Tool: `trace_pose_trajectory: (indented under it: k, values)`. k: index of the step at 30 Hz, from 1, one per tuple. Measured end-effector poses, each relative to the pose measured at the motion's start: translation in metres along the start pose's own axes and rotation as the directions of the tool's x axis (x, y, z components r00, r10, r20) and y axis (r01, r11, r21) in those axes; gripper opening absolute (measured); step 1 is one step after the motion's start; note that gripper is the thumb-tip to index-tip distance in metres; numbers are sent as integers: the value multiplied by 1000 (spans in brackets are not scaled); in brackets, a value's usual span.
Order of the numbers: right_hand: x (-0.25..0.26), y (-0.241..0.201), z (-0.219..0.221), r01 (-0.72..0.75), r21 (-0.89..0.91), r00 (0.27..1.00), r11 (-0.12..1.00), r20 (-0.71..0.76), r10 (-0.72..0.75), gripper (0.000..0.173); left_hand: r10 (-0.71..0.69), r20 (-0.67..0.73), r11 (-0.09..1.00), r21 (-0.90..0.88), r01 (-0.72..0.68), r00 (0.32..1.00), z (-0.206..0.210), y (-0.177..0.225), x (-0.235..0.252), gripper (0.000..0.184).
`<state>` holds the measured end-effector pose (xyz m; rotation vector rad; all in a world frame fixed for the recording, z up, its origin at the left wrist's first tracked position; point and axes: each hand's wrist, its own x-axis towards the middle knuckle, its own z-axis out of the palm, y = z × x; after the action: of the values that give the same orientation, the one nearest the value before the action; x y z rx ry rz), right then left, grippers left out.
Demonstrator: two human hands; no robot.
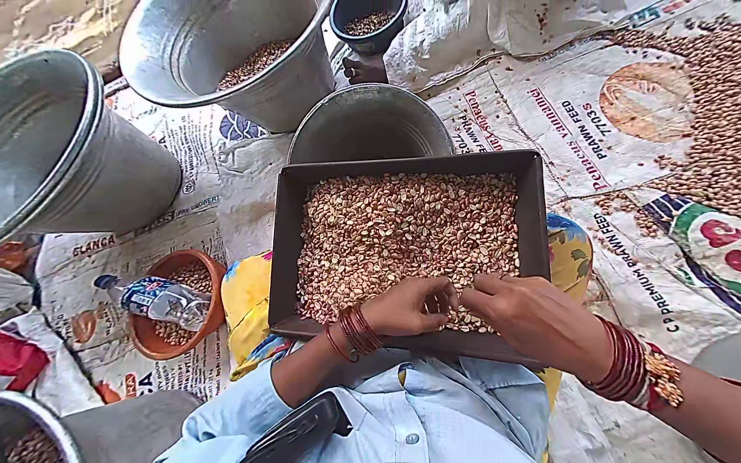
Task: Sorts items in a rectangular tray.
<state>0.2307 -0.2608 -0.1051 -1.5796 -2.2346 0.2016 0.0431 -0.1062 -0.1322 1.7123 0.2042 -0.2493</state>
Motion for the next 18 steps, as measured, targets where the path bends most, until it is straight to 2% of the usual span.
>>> trace_pose_trajectory:
  k: [1,2,4,6,7,9,11,13,15,16,17,18]
  values:
    - [0,-5,1,23,19,999,1000,-27,-23,15,-22,100,995,-91,31,995,7,2,9,26]
    - [1,-7,1,34,31,999,999,-43,-33,18,-48,172,985,-154,74,984,12,4,17,15]
    - [1,-5,-3,17,19,996,1000,-85,-15,18,-92,194,971,-199,131,977,11,14,33,6]
    - [2,8,-12,-67,-16,989,998,-135,64,17,-121,16,990,-72,122,993,0,29,47,8]
    - [2,17,-17,-122,-36,982,992,-152,115,16,-93,-98,992,76,101,991,-8,36,54,13]
    - [2,36,-27,-227,-52,962,972,-170,216,14,63,-297,939,341,44,953,-22,42,69,14]
    - [2,50,-34,-312,-61,939,948,-171,298,9,181,-389,911,411,-5,903,-32,44,83,18]
    - [1,54,-38,-371,-48,920,927,-158,360,9,134,-409,964,267,-23,902,-36,46,93,19]
    - [1,54,-39,-401,-36,908,915,-151,392,8,31,-384,999,-8,-37,923,-34,48,99,14]
    - [1,55,-40,-411,-32,904,911,-144,403,8,4,-374,995,-88,-40,927,-33,47,102,13]
    - [1,55,-40,-420,-31,901,907,-137,412,8,-2,-380,997,-68,-26,925,-33,46,104,12]
    - [1,56,-40,-430,-31,897,902,-127,423,9,22,-399,998,60,2,917,-33,47,106,10]
